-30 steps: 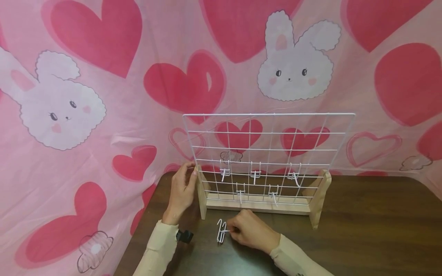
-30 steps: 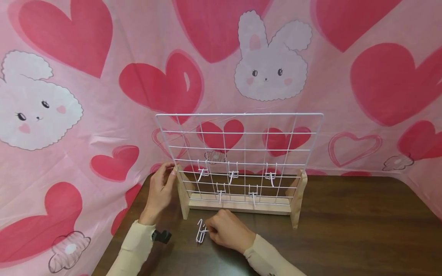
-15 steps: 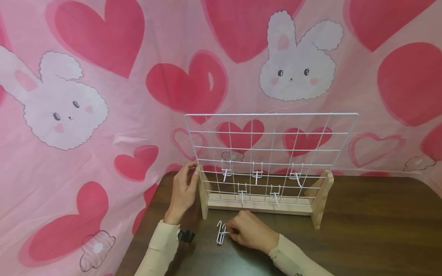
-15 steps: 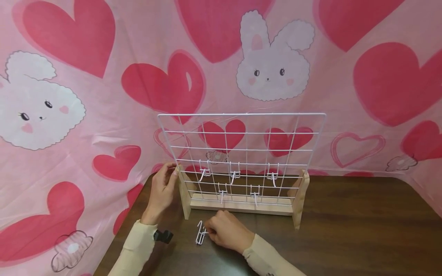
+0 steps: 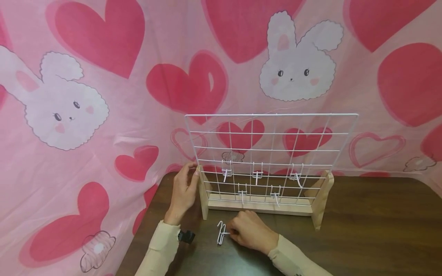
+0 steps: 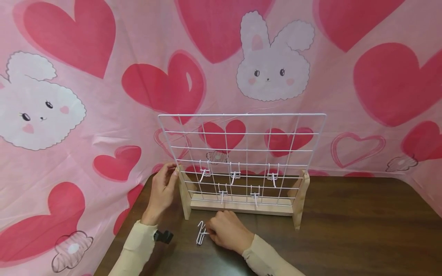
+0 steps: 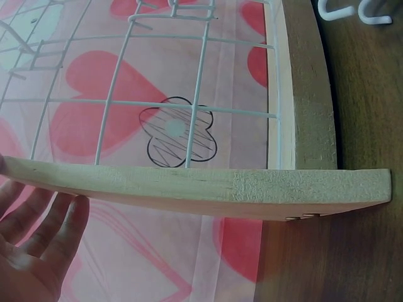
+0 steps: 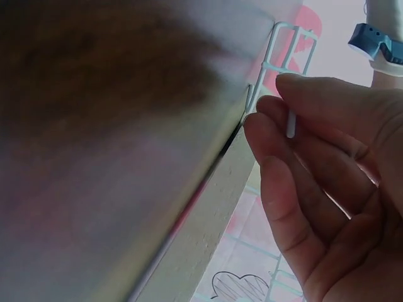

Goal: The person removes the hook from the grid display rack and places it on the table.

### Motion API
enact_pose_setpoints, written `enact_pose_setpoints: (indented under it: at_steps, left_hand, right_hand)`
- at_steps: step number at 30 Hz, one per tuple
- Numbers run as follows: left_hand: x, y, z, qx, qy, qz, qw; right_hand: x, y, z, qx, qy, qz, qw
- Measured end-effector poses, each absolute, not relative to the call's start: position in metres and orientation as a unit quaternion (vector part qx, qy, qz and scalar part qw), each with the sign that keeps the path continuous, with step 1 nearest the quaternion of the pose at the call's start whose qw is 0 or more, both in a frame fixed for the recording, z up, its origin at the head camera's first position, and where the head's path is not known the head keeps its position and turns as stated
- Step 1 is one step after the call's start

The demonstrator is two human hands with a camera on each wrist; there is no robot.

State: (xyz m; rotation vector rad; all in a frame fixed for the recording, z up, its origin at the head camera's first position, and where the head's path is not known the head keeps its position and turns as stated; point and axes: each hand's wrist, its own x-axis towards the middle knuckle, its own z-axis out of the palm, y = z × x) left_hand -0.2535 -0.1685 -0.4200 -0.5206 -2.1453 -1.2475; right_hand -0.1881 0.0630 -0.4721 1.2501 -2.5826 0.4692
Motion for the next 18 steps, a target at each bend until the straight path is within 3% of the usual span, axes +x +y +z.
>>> enact_pose_setpoints:
  at_steps: [11, 18]
  left_hand:
    - [-0.236, -0.158, -0.396, -0.191, -0.806, -0.470, 0.305]
    - [-0.250, -0.164, -0.414, -0.189, -0.803, -0.473, 0.309]
  right_hand:
    - [-0.188, 0.066, -0.471, 0.419, -0.895, 0.132, 0.076]
    - [-0.188, 0.066, -0.470, 0.423, -0.894, 0.131, 0.071]
